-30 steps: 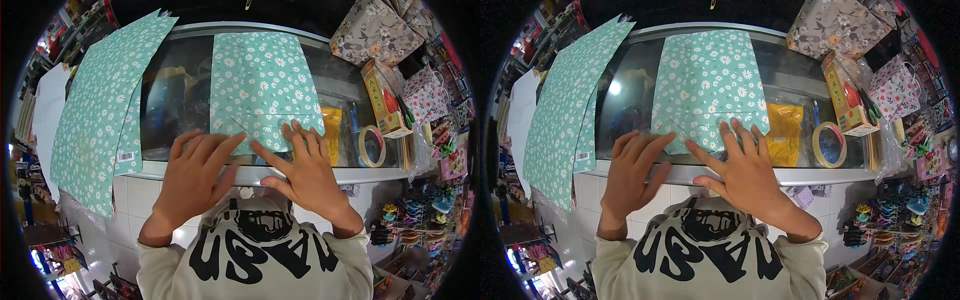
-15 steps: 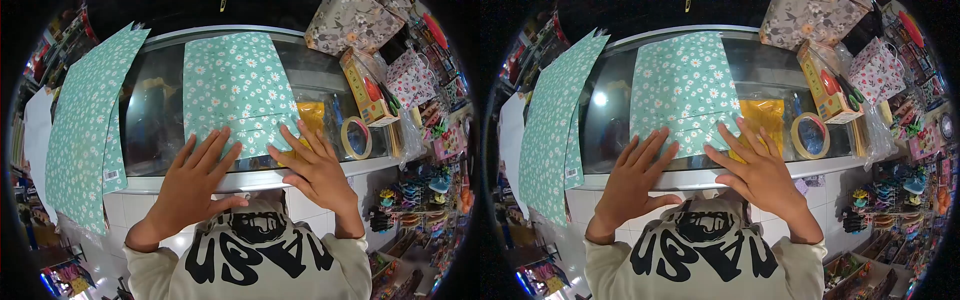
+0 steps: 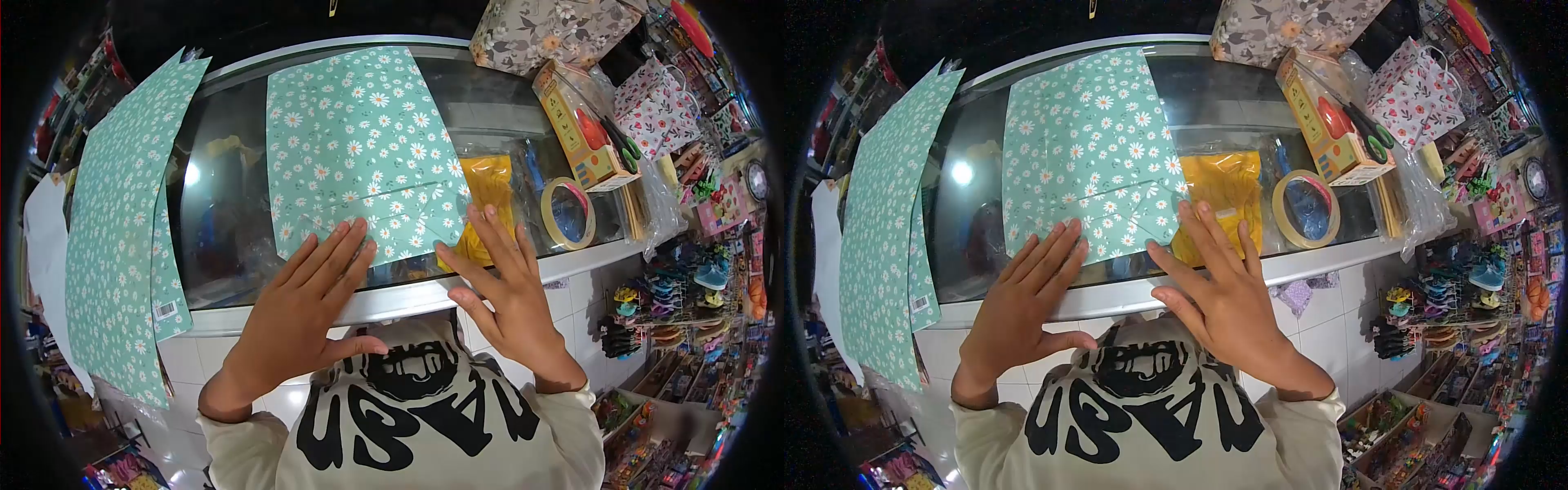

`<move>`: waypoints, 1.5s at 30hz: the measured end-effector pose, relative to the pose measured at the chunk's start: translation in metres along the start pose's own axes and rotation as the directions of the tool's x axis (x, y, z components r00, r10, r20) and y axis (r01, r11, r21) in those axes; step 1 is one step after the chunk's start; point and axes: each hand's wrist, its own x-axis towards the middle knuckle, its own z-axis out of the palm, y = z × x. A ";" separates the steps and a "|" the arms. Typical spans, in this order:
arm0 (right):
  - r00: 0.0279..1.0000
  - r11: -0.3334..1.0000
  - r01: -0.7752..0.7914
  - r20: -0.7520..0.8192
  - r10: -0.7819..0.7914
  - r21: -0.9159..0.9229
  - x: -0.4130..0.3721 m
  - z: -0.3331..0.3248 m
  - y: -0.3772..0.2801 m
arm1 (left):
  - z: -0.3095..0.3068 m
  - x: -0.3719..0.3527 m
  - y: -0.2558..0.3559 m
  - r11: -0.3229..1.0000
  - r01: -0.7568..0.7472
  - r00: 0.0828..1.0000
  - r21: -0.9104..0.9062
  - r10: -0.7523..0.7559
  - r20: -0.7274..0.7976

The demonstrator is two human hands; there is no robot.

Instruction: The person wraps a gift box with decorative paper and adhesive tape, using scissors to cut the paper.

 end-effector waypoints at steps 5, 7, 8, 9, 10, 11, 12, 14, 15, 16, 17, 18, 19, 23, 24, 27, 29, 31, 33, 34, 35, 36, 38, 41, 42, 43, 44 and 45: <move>0.998 0.996 -0.017 -0.060 0.022 0.091 -0.002 0.002 0.001 | 0.001 -0.001 -0.001 1.000 0.004 1.000 0.009 -0.004 -0.005; 0.996 0.994 -0.023 -0.081 0.031 0.105 -0.003 0.003 0.002 | 0.001 0.000 -0.001 1.000 0.010 1.000 0.008 -0.010 -0.002; 0.995 0.993 -0.026 -0.091 0.037 0.112 -0.004 0.003 0.003 | 0.001 0.000 0.000 1.000 0.011 1.000 0.007 -0.011 -0.002; 0.995 0.993 -0.029 -0.090 0.039 0.112 -0.003 0.003 0.002 | 0.001 0.000 0.000 1.000 0.011 1.000 0.006 -0.011 0.000; 0.995 0.993 -0.032 -0.090 0.043 0.112 -0.003 0.003 0.001 | 0.001 0.000 0.000 1.000 0.008 1.000 0.005 -0.008 -0.004; 0.995 0.993 -0.036 -0.091 0.046 0.113 -0.002 0.003 0.001 | 0.002 0.000 -0.001 1.000 0.004 1.000 0.006 -0.004 -0.009; 0.995 0.993 -0.030 -0.095 0.041 0.116 -0.003 0.003 0.002 | 0.003 0.000 -0.001 1.000 0.002 1.000 0.006 -0.002 -0.016; 0.994 0.992 -0.017 -0.101 0.029 0.125 -0.003 0.004 0.005 | 0.003 0.000 -0.001 1.000 0.004 1.000 0.009 -0.004 -0.018; 0.995 0.992 -0.015 -0.100 0.027 0.124 -0.004 0.004 0.005 | 0.003 -0.001 -0.001 1.000 0.007 1.000 0.010 -0.006 -0.020; 0.995 0.992 -0.013 -0.099 0.025 0.124 -0.005 0.004 0.005 | 0.003 -0.001 -0.001 1.000 0.006 1.000 0.008 -0.006 -0.019; 0.995 0.992 -0.010 -0.098 0.022 0.124 -0.005 0.004 0.005 | 0.003 -0.001 -0.001 1.000 0.006 1.000 0.006 -0.006 -0.019; 0.995 0.993 -0.003 -0.103 0.015 0.114 -0.004 0.003 0.004 | 0.002 -0.001 -0.001 1.000 0.006 1.000 0.005 -0.006 -0.018; 0.994 0.995 0.006 -0.108 0.005 0.104 -0.001 0.003 0.002 | 0.002 -0.001 -0.001 1.000 0.005 1.000 0.006 -0.005 -0.018; 0.983 0.980 0.183 0.041 -0.181 -0.083 0.026 0.001 -0.022 | 0.002 -0.001 0.000 1.000 0.003 1.000 0.009 -0.003 -0.020; 0.973 0.973 0.228 0.037 -0.226 -0.045 0.030 0.011 -0.024 | 0.003 -0.002 -0.001 1.000 0.004 1.000 0.008 -0.003 -0.024; 0.976 0.968 0.212 0.080 -0.203 -0.133 0.033 0.024 -0.024 | 0.003 -0.003 0.002 0.994 0.016 1.000 0.104 -0.014 -0.013; 0.977 0.956 0.213 0.067 -0.204 -0.202 0.030 0.024 -0.023 | 0.003 -0.004 0.002 0.988 0.022 1.000 0.153 -0.020 -0.013; 0.979 0.946 0.200 0.026 -0.200 -0.255 0.028 0.023 -0.023 | 0.003 -0.005 0.002 0.987 0.026 1.000 0.157 -0.023 -0.019; 0.980 0.947 0.195 0.006 -0.200 -0.255 0.026 0.023 -0.020 | 0.004 -0.005 0.001 0.994 0.027 0.999 0.110 -0.023 -0.036; 0.980 0.948 0.190 -0.002 -0.197 -0.256 0.025 0.023 -0.018 | 0.004 -0.005 0.001 0.992 0.033 0.999 0.126 -0.029 -0.034; 0.980 0.947 0.195 0.004 -0.201 -0.254 0.025 0.024 -0.017 | 0.004 -0.005 0.001 0.989 0.037 0.999 0.141 -0.033 -0.030; 0.979 0.947 0.198 0.007 -0.203 -0.251 0.025 0.024 -0.016 | 0.004 -0.006 0.001 0.987 0.039 0.999 0.156 -0.035 -0.025; 0.978 0.962 0.206 0.019 -0.206 -0.177 0.024 0.019 -0.014 | 0.004 -0.006 0.003 0.985 0.045 0.999 0.167 -0.042 -0.021; 0.981 0.983 0.184 -0.061 -0.182 0.021 0.015 -0.003 -0.003 | 0.000 -0.007 0.004 0.989 0.033 0.999 0.144 -0.032 -0.010; 0.976 0.983 0.166 -0.152 -0.153 0.076 0.005 -0.018 0.002 | -0.001 -0.007 0.004 0.992 0.027 1.000 0.123 -0.027 -0.006; 0.964 0.979 0.153 -0.239 -0.118 0.134 -0.005 -0.030 0.010 | 0.000 -0.007 0.004 0.995 0.025 0.999 0.099 -0.022 -0.033; 0.955 0.988 0.095 -0.290 -0.057 0.119 -0.018 -0.038 0.030 | 0.000 -0.008 0.004 0.997 0.022 0.998 0.075 -0.018 -0.057; 0.940 0.993 0.039 -0.342 0.000 0.107 -0.031 -0.044 0.053 | 0.001 -0.009 0.002 0.998 0.021 0.997 0.053 -0.016 -0.081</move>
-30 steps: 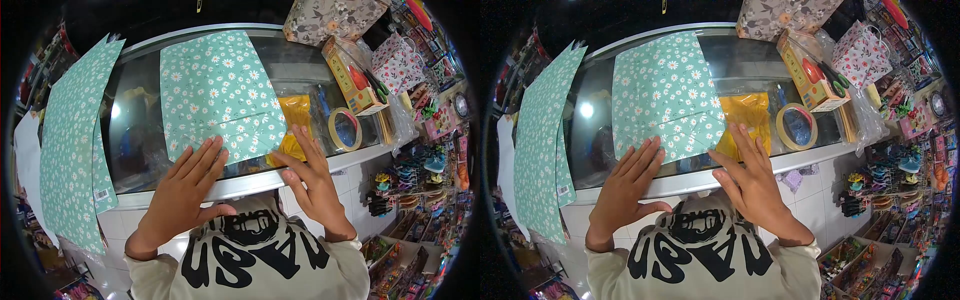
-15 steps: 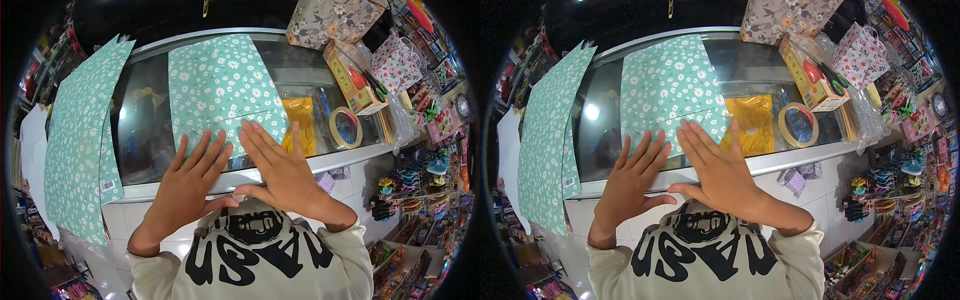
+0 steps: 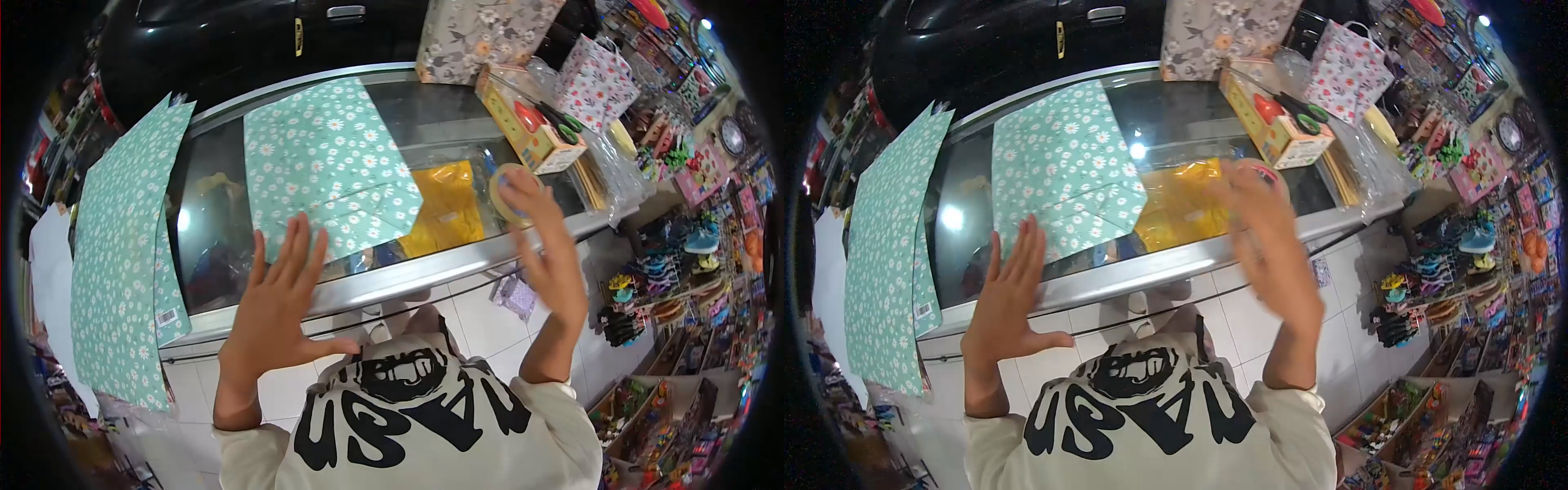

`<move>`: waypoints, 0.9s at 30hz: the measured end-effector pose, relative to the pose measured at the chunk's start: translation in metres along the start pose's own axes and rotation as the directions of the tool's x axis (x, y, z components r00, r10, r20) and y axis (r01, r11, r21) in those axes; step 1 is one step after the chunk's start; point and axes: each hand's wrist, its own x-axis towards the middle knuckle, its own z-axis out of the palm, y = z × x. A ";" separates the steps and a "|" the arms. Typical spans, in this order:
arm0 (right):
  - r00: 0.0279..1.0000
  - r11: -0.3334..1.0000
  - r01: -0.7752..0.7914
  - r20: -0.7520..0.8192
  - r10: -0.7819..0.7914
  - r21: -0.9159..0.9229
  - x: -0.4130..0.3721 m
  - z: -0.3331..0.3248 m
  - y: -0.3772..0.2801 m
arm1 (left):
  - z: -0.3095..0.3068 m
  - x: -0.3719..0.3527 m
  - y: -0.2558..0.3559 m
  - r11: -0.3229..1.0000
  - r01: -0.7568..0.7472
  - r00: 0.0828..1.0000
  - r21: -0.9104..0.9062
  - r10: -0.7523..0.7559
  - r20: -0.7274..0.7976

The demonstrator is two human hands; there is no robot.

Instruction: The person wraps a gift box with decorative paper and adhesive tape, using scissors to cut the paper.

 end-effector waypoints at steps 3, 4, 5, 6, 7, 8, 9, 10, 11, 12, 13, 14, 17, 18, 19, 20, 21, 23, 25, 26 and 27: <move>0.989 0.988 -0.150 0.000 0.150 -0.019 -0.022 -0.026 0.049 | 0.007 -0.005 -0.004 1.000 -0.006 0.985 -0.029 0.001 -0.170; 0.986 0.981 -0.163 0.020 0.166 -0.109 -0.026 -0.031 0.061 | 0.007 -0.006 -0.003 0.999 0.003 0.974 -0.033 -0.010 -0.226; 0.982 0.965 -0.174 0.038 0.184 -0.196 -0.031 -0.034 0.069 | 0.009 -0.008 -0.003 0.997 0.010 0.957 -0.075 -0.031 -0.287; 0.982 0.967 -0.160 0.070 0.177 -0.197 -0.032 -0.035 0.068 | 0.012 -0.010 0.001 0.992 0.009 0.940 -0.126 -0.051 -0.336; 0.981 0.970 -0.144 0.103 0.166 -0.197 -0.030 -0.034 0.064 | 0.015 -0.012 0.006 0.985 0.005 0.920 -0.175 -0.073 -0.385; 0.978 0.972 -0.126 0.138 0.155 -0.197 -0.029 -0.033 0.061 | 0.018 -0.014 0.011 0.975 0.001 0.897 -0.223 -0.100 -0.431; 0.988 0.982 -0.091 0.106 0.109 -0.164 -0.030 -0.027 0.064 | 0.023 -0.012 0.020 0.961 -0.026 0.859 -0.276 -0.120 -0.498; 0.991 0.988 -0.061 0.112 0.078 -0.144 -0.029 -0.028 0.068 | 0.028 -0.009 0.032 0.960 -0.042 0.857 -0.276 -0.108 -0.504; 0.991 0.991 -0.038 0.121 0.053 -0.125 -0.026 -0.026 0.072 | 0.034 -0.007 0.040 0.958 -0.059 0.857 -0.281 -0.095 -0.506; 0.991 0.994 -0.014 0.130 0.028 -0.105 -0.023 -0.026 0.072 | 0.039 -0.003 0.048 0.956 -0.075 0.858 -0.285 -0.084 -0.507; 0.991 0.997 -0.010 0.133 0.020 -0.076 -0.020 -0.026 0.068 | 0.044 0.003 0.057 0.937 -0.094 0.848 -0.336 -0.101 -0.520; 0.993 0.995 0.029 0.116 -0.017 -0.098 -0.019 -0.024 0.067 | 0.048 0.008 0.065 0.929 -0.113 0.852 -0.352 -0.091 -0.516; 0.989 0.985 0.141 0.055 -0.135 -0.101 -0.022 -0.020 0.062 | 0.055 0.024 0.091 0.929 -0.150 0.858 -0.337 -0.048 -0.512; 0.987 0.982 0.162 0.034 -0.159 -0.102 -0.026 -0.022 0.056 | 0.058 0.032 0.102 0.944 -0.151 0.848 -0.294 -0.029 -0.528; 0.983 0.978 0.184 0.013 -0.183 -0.103 -0.030 -0.025 0.050 | 0.061 0.040 0.113 0.957 -0.149 0.839 -0.250 -0.012 -0.544; 0.978 0.973 0.205 -0.006 -0.206 -0.102 -0.035 -0.027 0.043 | 0.064 0.048 0.124 0.968 -0.144 0.831 -0.207 0.005 -0.556; 0.976 0.973 0.218 0.003 -0.218 -0.080 -0.041 -0.030 0.038 | 0.060 0.056 0.138 0.973 -0.141 0.806 -0.185 0.004 -0.593; 0.966 0.965 0.260 0.021 -0.259 -0.048 -0.051 -0.035 0.028 | 0.064 0.066 0.153 0.971 -0.127 0.798 -0.201 -0.020 -0.602; 0.955 0.955 0.296 0.026 -0.296 -0.008 -0.063 -0.039 0.021 | 0.065 0.069 0.162 0.973 -0.151 0.772 -0.174 0.006 -0.636; 0.958 0.956 0.286 -0.016 -0.285 0.062 -0.067 -0.040 0.019 | 0.067 0.067 0.168 0.953 -0.143 0.778 -0.267 -0.059 -0.625; 0.961 0.952 0.276 -0.057 -0.271 0.130 -0.072 -0.042 0.017 | 0.069 0.063 0.175 0.924 -0.136 0.783 -0.357 -0.120 -0.610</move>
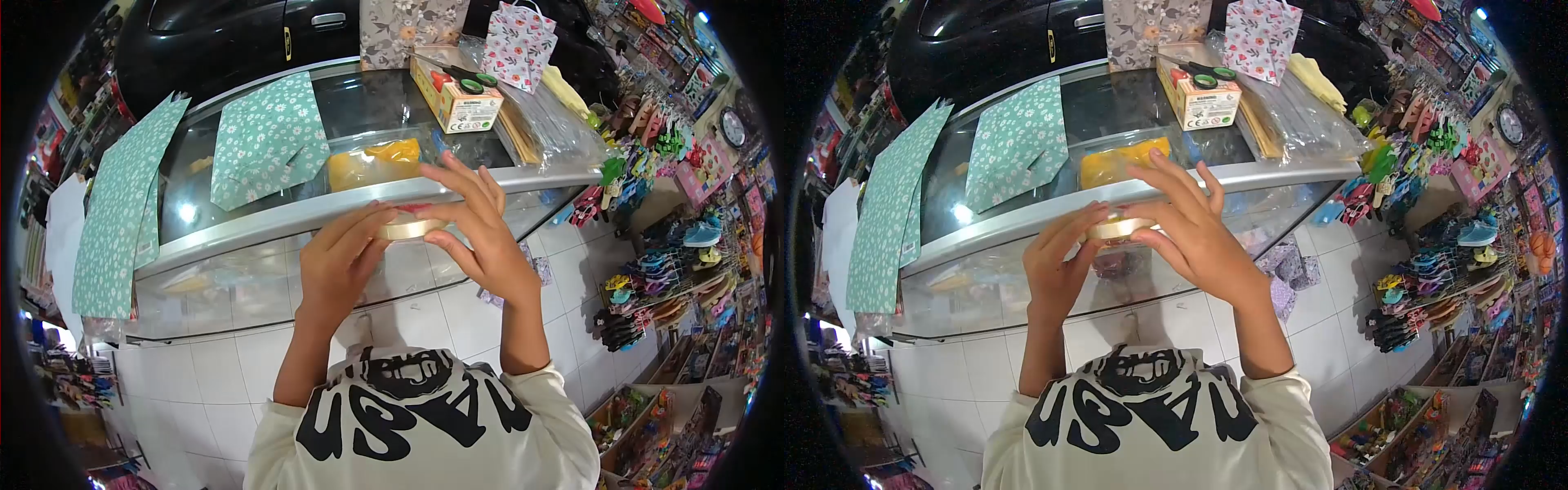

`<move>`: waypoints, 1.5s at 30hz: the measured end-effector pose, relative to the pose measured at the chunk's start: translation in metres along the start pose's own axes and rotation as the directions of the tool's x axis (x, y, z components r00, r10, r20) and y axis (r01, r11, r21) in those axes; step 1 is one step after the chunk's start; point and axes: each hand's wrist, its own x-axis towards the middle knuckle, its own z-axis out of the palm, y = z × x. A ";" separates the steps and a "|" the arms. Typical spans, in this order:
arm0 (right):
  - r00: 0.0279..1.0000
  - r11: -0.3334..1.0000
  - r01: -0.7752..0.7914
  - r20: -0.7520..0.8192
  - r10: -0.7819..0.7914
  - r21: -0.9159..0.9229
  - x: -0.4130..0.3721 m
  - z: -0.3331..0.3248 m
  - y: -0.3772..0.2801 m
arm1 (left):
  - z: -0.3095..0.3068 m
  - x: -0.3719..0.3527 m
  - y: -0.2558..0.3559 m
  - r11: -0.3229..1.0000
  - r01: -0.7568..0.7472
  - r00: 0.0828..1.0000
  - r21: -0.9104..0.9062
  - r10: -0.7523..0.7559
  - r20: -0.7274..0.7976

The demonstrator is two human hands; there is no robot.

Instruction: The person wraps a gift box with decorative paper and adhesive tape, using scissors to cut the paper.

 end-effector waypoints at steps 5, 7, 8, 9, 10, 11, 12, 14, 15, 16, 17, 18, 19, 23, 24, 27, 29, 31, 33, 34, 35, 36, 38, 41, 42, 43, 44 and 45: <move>0.975 0.956 -0.079 -0.177 0.132 0.282 -0.036 -0.001 0.013 | 0.012 -0.024 0.017 0.887 0.255 0.963 -0.386 -0.270 0.014; 0.964 0.913 -0.072 -0.208 0.168 0.403 -0.052 0.005 0.023 | 0.019 -0.033 0.020 0.818 0.290 0.950 -0.497 -0.310 0.044; 0.962 0.896 -0.062 -0.213 0.171 0.440 -0.060 0.007 0.027 | 0.024 -0.037 0.022 0.775 0.308 0.942 -0.551 -0.328 0.064; 0.959 0.877 -0.055 -0.219 0.179 0.477 -0.065 0.009 0.027 | 0.028 -0.041 0.022 0.743 0.337 0.932 -0.579 -0.353 0.089; 0.956 0.858 -0.049 -0.225 0.189 0.512 -0.070 0.009 0.026 | 0.032 -0.046 0.023 0.707 0.366 0.919 -0.605 -0.375 0.118; 0.955 0.842 -0.071 -0.206 0.212 0.535 -0.077 0.010 0.027 | 0.037 -0.050 0.023 0.669 0.396 0.906 -0.630 -0.396 0.149; 0.954 0.826 -0.093 -0.188 0.234 0.556 -0.083 0.011 0.028 | 0.041 -0.053 0.021 0.741 0.351 0.932 -0.573 -0.336 0.136; 0.943 0.812 -0.143 -0.170 0.285 0.566 -0.094 0.008 0.026 | 0.048 -0.059 0.016 0.859 0.239 0.971 -0.453 -0.205 0.124; 0.935 0.815 -0.171 -0.171 0.312 0.554 -0.099 0.005 0.025 | 0.047 -0.057 0.022 0.871 0.219 0.974 -0.439 -0.172 0.146; 0.925 0.816 -0.200 -0.170 0.339 0.542 -0.103 0.001 0.024 | 0.043 -0.053 0.031 0.882 0.199 0.976 -0.426 -0.139 0.169; 0.934 0.851 -0.187 -0.180 0.309 0.491 -0.106 -0.003 0.023 | 0.042 -0.051 0.037 0.893 0.179 0.976 -0.414 -0.107 0.191; 0.942 0.881 -0.174 -0.186 0.279 0.439 -0.108 -0.007 0.022 | 0.046 -0.053 0.040 0.828 0.190 0.978 -0.527 -0.110 0.180; 0.950 0.908 -0.160 -0.190 0.248 0.387 -0.110 -0.011 0.020 | 0.047 -0.052 0.042 0.798 0.228 0.967 -0.559 -0.117 0.227; 0.949 0.939 -0.179 -0.201 0.244 0.295 -0.120 -0.022 0.013 | 0.054 -0.044 0.050 0.748 0.304 0.926 -0.590 -0.087 0.367; 0.945 0.937 -0.190 -0.206 0.256 0.292 -0.121 -0.024 0.011 | 0.057 -0.043 0.053 0.756 0.302 0.919 -0.581 -0.068 0.388; 0.947 0.949 -0.175 -0.219 0.235 0.260 -0.126 -0.029 0.010 | 0.059 -0.043 0.061 0.768 0.350 0.889 -0.537 -0.092 0.448; 0.953 0.958 -0.161 -0.216 0.213 0.236 -0.129 -0.031 0.008 | 0.057 -0.041 0.065 0.782 0.345 0.878 -0.519 -0.072 0.474; 0.958 0.964 -0.157 -0.205 0.202 0.215 -0.130 -0.033 0.005 | 0.057 -0.043 0.065 0.798 0.323 0.879 -0.509 -0.054 0.474; 0.960 0.970 -0.146 -0.210 0.187 0.196 -0.130 -0.033 0.001 | 0.058 -0.047 0.062 0.816 0.284 0.893 -0.504 -0.035 0.448; 0.961 0.973 -0.138 -0.212 0.177 0.186 -0.129 -0.033 0.000 | 0.059 -0.048 0.061 0.827 0.262 0.906 -0.497 -0.034 0.422; 0.961 0.974 -0.136 -0.214 0.174 0.178 -0.129 -0.033 0.000 | 0.060 -0.049 0.061 0.839 0.240 0.918 -0.489 -0.033 0.395; 0.962 0.976 -0.134 -0.216 0.169 0.170 -0.129 -0.032 -0.001 | 0.061 -0.050 0.061 0.850 0.218 0.930 -0.480 -0.032 0.366; 0.963 0.981 -0.126 -0.221 0.157 0.148 -0.129 -0.032 -0.001 | 0.060 -0.051 0.064 0.846 0.235 0.934 -0.479 -0.061 0.352; 0.963 0.988 -0.109 -0.234 0.132 0.109 -0.127 -0.033 -0.004 | 0.061 -0.053 0.067 0.817 0.299 0.932 -0.493 -0.140 0.334; 0.963 0.990 -0.102 -0.239 0.123 0.098 -0.127 -0.033 -0.005 | 0.061 -0.054 0.068 0.802 0.326 0.928 -0.500 -0.172 0.329; 0.963 0.992 -0.095 -0.244 0.114 0.087 -0.126 -0.034 -0.005 | 0.061 -0.054 0.067 0.813 0.307 0.934 -0.495 -0.157 0.321; 0.964 0.993 -0.092 -0.243 0.109 0.078 -0.126 -0.034 -0.006 | 0.061 -0.055 0.066 0.824 0.287 0.939 -0.489 -0.141 0.313; 0.965 0.994 -0.090 -0.240 0.104 0.069 -0.125 -0.035 -0.006 | 0.061 -0.055 0.065 0.834 0.268 0.944 -0.483 -0.126 0.306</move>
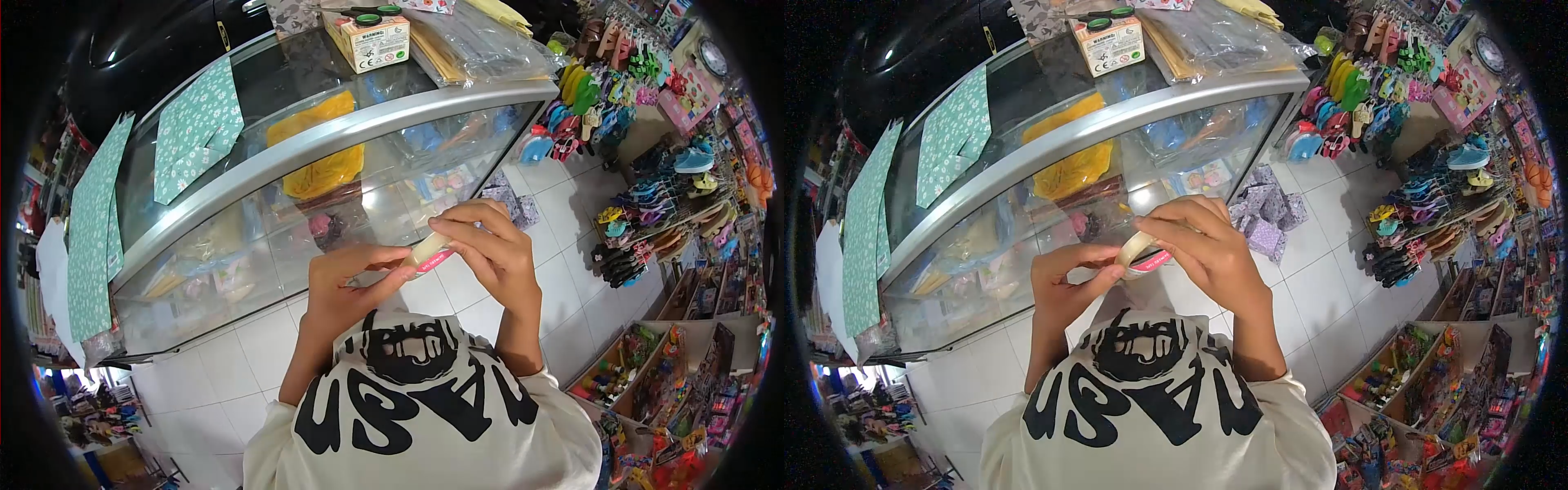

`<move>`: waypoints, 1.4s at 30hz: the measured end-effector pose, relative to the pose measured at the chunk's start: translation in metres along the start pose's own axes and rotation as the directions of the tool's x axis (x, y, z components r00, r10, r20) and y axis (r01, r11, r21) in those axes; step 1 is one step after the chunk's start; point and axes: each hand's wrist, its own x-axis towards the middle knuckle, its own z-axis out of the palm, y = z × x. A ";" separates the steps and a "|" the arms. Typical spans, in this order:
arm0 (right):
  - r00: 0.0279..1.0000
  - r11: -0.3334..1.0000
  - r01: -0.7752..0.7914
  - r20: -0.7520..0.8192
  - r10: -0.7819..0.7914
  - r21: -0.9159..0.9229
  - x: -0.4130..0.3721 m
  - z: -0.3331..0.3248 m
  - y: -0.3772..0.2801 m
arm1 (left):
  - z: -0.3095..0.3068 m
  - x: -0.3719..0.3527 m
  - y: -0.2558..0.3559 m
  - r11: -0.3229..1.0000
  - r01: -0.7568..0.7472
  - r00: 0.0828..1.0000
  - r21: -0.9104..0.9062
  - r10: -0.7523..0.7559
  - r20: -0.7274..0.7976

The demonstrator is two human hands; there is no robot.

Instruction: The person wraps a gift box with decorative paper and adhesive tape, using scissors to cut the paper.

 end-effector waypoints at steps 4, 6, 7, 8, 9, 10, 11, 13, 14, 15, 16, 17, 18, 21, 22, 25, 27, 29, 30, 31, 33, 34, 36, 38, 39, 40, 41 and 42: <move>1.000 1.000 0.009 0.014 -0.008 -0.023 0.001 -0.002 -0.002 | 0.002 -0.002 0.000 0.992 -0.054 0.996 0.113 0.062 -0.065; 1.000 1.000 0.010 0.015 -0.010 -0.026 0.000 -0.002 -0.001 | 0.003 -0.002 0.000 0.987 -0.085 0.990 0.133 0.099 -0.098; 1.000 1.000 0.011 0.015 -0.011 -0.028 0.000 -0.001 -0.001 | 0.003 -0.003 -0.001 0.987 -0.095 0.990 0.132 0.108 -0.092; 1.000 1.000 0.006 0.015 -0.005 -0.024 0.000 -0.001 -0.001 | 0.002 -0.003 -0.002 0.986 -0.106 0.989 0.130 0.118 -0.087; 1.000 1.000 0.000 0.016 0.001 -0.020 0.000 -0.001 -0.001 | 0.002 -0.003 -0.004 0.985 -0.117 0.989 0.128 0.128 -0.080; 1.000 1.000 -0.007 0.016 0.007 -0.016 0.000 -0.002 -0.001 | -0.001 -0.003 -0.003 0.974 -0.147 0.987 0.171 0.156 -0.041; 1.000 1.000 -0.005 0.021 0.006 -0.016 -0.001 -0.002 -0.001 | -0.004 -0.002 -0.002 0.961 -0.178 0.983 0.211 0.182 0.000; 1.000 1.000 -0.002 0.030 0.003 -0.014 0.000 -0.003 0.000 | -0.007 0.001 0.000 0.932 -0.239 0.971 0.273 0.232 0.057; 0.999 1.000 -0.006 0.032 0.006 -0.011 0.000 -0.002 0.000 | -0.008 0.002 0.000 0.918 -0.266 0.964 0.294 0.256 0.072; 0.999 1.000 -0.008 0.034 0.009 -0.007 0.000 -0.002 0.000 | -0.009 0.003 -0.001 0.902 -0.293 0.956 0.316 0.280 0.087; 0.999 1.000 -0.010 0.036 0.010 -0.003 0.001 -0.002 0.001 | -0.010 0.004 -0.003 0.886 -0.324 0.946 0.331 0.306 0.106; 0.999 1.000 -0.025 0.040 0.024 0.007 0.001 -0.001 0.001 | -0.011 0.005 -0.006 0.869 -0.354 0.935 0.346 0.331 0.124; 0.998 0.999 -0.039 0.045 0.038 0.018 0.001 0.000 0.002 | -0.012 0.007 -0.008 0.850 -0.384 0.923 0.360 0.356 0.143; 0.996 0.996 -0.077 0.050 0.075 0.049 0.002 0.004 0.007 | -0.013 0.012 -0.010 0.810 -0.385 0.923 0.442 0.337 0.186; 0.995 0.994 -0.087 0.049 0.084 0.059 0.002 0.005 0.009 | -0.014 0.013 -0.011 0.817 -0.376 0.927 0.436 0.325 0.189; 0.971 0.968 -0.228 0.093 0.219 0.105 0.010 0.016 0.010 | -0.018 0.019 -0.012 0.868 -0.333 0.942 0.369 0.293 0.161; 0.944 0.941 -0.329 0.061 0.325 0.080 0.019 0.034 0.028 | -0.028 0.021 -0.011 0.928 -0.280 0.959 0.246 0.263 0.101; 0.898 0.888 -0.439 0.069 0.434 0.136 0.042 0.046 0.037 | -0.053 0.028 -0.004 0.943 -0.296 0.955 0.150 0.291 0.058; 0.869 0.845 -0.495 0.098 0.486 0.202 0.059 0.050 0.037 | -0.066 0.035 0.003 0.946 -0.307 0.952 0.105 0.305 0.035; 0.836 0.793 -0.548 0.134 0.533 0.266 0.076 0.054 0.036 | -0.078 0.047 0.012 0.947 -0.285 0.957 0.148 0.289 -0.008; 0.890 0.807 -0.450 0.116 0.441 0.383 0.106 0.068 0.036 | -0.097 0.081 0.034 0.936 -0.253 0.952 0.244 0.285 -0.108; 0.914 0.806 -0.394 0.101 0.392 0.441 0.122 0.076 0.038 | -0.106 0.100 0.040 0.923 -0.243 0.940 0.297 0.300 -0.163; 0.970 0.919 -0.239 0.043 0.238 0.313 0.155 0.094 0.056 | -0.131 0.146 0.037 0.732 -0.481 0.837 0.482 0.547 0.006; 0.988 0.964 -0.153 0.053 0.145 0.218 0.182 0.113 0.081 | -0.152 0.175 0.039 0.759 -0.441 0.893 0.479 0.426 0.145; 0.987 0.970 -0.150 0.083 0.136 0.192 0.195 0.120 0.087 | -0.160 0.187 0.040 0.772 -0.419 0.908 0.478 0.359 0.215; 0.985 0.975 -0.149 0.112 0.132 0.165 0.205 0.125 0.092 | -0.163 0.196 0.041 0.816 -0.351 0.934 0.459 0.272 0.231; 0.948 0.944 -0.272 0.224 0.228 0.189 0.210 0.125 0.099 | -0.170 0.206 0.033 0.812 -0.355 0.928 0.463 0.245 0.281; 0.956 0.963 -0.226 0.220 0.192 0.143 0.212 0.128 0.108 | -0.176 0.215 0.025 0.809 -0.360 0.918 0.465 0.218 0.332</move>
